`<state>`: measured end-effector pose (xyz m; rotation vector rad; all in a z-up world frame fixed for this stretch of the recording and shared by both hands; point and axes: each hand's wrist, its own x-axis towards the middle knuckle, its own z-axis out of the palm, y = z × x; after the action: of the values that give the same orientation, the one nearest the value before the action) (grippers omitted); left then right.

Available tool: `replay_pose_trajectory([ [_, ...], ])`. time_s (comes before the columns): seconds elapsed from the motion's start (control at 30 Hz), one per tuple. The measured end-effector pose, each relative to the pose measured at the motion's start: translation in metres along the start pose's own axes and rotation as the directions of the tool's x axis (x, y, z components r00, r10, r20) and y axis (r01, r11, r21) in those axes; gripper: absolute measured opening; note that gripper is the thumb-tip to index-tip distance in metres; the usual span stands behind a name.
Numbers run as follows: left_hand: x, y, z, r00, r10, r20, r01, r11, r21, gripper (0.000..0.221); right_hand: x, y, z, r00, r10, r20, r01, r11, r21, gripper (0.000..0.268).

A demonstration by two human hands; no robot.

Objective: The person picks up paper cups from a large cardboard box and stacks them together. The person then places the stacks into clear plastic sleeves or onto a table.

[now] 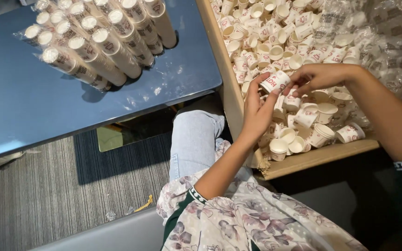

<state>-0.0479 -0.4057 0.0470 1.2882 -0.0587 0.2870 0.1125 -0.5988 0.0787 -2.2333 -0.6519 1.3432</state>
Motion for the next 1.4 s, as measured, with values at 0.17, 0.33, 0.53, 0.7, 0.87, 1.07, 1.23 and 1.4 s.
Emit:
replay_pose_trajectory([
  [0.17,0.012,-0.019,-0.002,0.964,-0.26,0.045,0.259,0.899,-0.353,0.045,-0.017,-0.008,-0.011,0.976,-0.149,-0.158,0.162,0.984,0.073,0.026],
  [0.33,0.01,-0.014,-0.002,0.946,-0.325,-0.005,0.302,0.885,-0.354,0.045,-0.022,-0.009,-0.012,0.88,-0.395,-0.264,0.449,0.874,0.186,0.035],
  [0.53,0.013,-0.037,-0.001,0.932,-0.353,0.089,0.35,0.803,-0.482,0.041,-0.01,-0.002,-0.007,0.726,-0.572,-0.382,0.681,0.516,0.52,0.027],
  [0.7,0.009,-0.049,0.0,0.898,-0.356,0.259,0.439,0.683,-0.583,0.04,-0.006,-0.008,0.007,0.702,-0.619,-0.352,0.669,0.403,0.625,0.047],
  [0.87,0.007,-0.047,0.004,0.918,-0.311,0.246,0.396,0.7,-0.594,0.04,-0.01,-0.022,0.011,0.729,-0.629,-0.271,0.601,0.397,0.694,0.062],
  [1.07,0.006,-0.04,0.007,0.904,-0.309,0.294,0.426,0.692,-0.583,0.047,0.004,-0.026,0.025,0.777,-0.596,-0.202,0.588,0.575,0.568,0.081],
  [1.23,0.005,-0.036,0.011,0.881,-0.337,0.332,0.472,0.669,-0.574,0.052,0.015,-0.037,0.029,0.808,-0.535,-0.245,0.57,0.816,0.096,0.087],
  [1.4,0.005,-0.031,0.006,0.922,-0.353,0.16,0.387,0.811,-0.44,0.056,0.033,-0.019,0.024,0.902,-0.259,-0.345,0.411,0.76,0.504,0.09],
])
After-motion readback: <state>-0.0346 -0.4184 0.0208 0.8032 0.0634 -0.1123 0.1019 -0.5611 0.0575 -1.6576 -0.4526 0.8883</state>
